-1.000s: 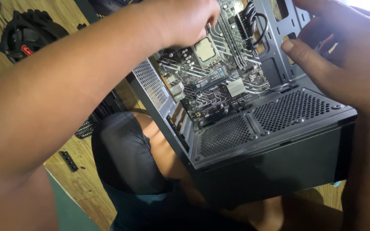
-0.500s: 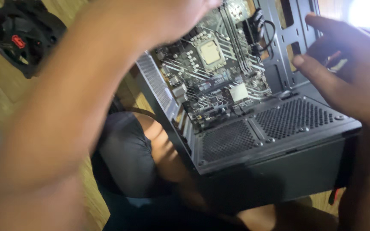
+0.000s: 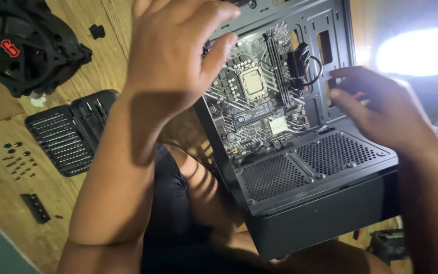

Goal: The person installs a CPU into a motherboard inside a computer case. They then use a red tool to secure the CPU and a white handheld device to clean the interior of the case.

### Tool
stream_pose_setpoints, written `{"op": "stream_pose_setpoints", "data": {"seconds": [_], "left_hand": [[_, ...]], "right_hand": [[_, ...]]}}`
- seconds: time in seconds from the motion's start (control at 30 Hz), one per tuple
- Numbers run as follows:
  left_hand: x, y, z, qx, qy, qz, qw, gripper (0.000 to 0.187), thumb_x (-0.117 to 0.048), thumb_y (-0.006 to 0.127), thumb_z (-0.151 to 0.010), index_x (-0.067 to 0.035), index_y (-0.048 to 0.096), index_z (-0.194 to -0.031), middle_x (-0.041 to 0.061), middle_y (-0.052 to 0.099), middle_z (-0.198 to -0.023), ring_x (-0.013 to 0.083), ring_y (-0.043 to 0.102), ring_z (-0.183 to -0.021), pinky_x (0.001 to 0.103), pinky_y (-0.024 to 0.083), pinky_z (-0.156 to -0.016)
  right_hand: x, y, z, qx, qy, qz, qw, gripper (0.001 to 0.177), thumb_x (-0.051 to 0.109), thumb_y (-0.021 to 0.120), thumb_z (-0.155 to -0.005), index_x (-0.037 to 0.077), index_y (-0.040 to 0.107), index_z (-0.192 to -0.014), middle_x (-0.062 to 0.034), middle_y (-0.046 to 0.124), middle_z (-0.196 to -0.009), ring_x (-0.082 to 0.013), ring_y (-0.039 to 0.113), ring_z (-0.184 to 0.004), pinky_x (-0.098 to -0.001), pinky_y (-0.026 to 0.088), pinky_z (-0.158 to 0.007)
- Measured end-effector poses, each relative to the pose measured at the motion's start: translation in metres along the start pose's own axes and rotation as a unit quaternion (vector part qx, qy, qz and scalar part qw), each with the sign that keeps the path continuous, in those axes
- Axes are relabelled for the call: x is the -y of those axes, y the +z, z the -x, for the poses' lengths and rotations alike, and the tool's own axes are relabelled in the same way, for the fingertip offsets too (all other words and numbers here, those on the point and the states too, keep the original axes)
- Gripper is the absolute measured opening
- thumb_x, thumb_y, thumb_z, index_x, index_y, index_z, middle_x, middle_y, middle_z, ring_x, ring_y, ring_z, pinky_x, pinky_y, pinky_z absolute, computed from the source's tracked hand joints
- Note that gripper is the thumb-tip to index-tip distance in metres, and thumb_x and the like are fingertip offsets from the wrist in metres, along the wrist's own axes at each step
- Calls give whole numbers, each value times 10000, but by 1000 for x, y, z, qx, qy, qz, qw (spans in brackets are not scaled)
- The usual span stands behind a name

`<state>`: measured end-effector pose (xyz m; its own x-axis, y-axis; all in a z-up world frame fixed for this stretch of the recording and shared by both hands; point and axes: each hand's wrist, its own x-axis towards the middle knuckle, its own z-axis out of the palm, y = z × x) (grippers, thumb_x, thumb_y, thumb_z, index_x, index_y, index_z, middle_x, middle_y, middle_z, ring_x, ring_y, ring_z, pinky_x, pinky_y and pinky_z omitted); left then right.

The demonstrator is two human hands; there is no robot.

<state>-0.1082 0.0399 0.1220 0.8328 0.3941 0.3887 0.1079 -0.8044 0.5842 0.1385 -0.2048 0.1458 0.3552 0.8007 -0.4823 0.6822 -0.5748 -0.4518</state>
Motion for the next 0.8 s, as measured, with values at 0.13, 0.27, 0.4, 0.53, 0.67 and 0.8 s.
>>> {"op": "stream_pose_setpoints", "data": {"seconds": [0.13, 0.27, 0.4, 0.53, 0.67, 0.8], "left_hand": [[4, 6, 2, -15, -6, -4, 1000, 233, -202, 754, -1003, -90, 665, -1186, 72, 680, -1180, 293, 607, -1131, 473, 349, -1032], [4, 2, 0, -17, -3, 1, 1000, 244, -223, 760, -1004, -70, 679, -1176, 71, 669, -1116, 282, 612, -1117, 468, 359, -1042], [8, 2, 2, -23, 7, 13, 1000, 234, -211, 758, -1024, -63, 676, -1185, 64, 669, -1131, 274, 613, -1109, 463, 374, -1033], [10, 4, 4, -34, 13, 14, 999, 238, -210, 760, -1026, -66, 669, -1192, 68, 669, -1145, 273, 612, -1111, 461, 378, -1021], [10, 8, 6, -28, 10, 12, 999, 255, -223, 753, -1023, -72, 652, -1202, 63, 665, -1161, 269, 616, -1103, 473, 378, -1008], [12, 12, 7, -38, 20, -13, 999, 273, -229, 729, -1013, -91, 628, -1226, 48, 655, -1142, 268, 609, -1125, 471, 372, -1003]], "right_hand": [[28, 12, -44, 54, 36, 8, 998, 415, 412, 601, -1024, 77, 708, -1244, -141, 763, -970, -240, 733, -892, -406, 554, -818], [48, 34, -81, 83, 112, -62, 988, 459, 458, 597, -1011, 25, 732, -1078, -138, 760, -914, -234, 732, -857, -397, 553, -801], [44, 48, -96, 159, 126, -17, 979, 462, 458, 614, -994, 12, 734, -1007, -133, 765, -845, -225, 736, -797, -388, 552, -802], [23, 58, -93, 204, 81, -20, 975, 412, 427, 618, -987, 29, 718, -1019, -111, 771, -832, -210, 733, -781, -384, 548, -785], [15, 67, -89, 214, 128, -110, 962, 385, 418, 636, -965, 43, 693, -1031, -62, 782, -847, -163, 728, -773, -350, 562, -707], [22, 62, -83, 213, 199, -124, 949, 341, 411, 615, -988, 79, 682, -1033, -27, 767, -839, -115, 707, -777, -318, 525, -627]]}}
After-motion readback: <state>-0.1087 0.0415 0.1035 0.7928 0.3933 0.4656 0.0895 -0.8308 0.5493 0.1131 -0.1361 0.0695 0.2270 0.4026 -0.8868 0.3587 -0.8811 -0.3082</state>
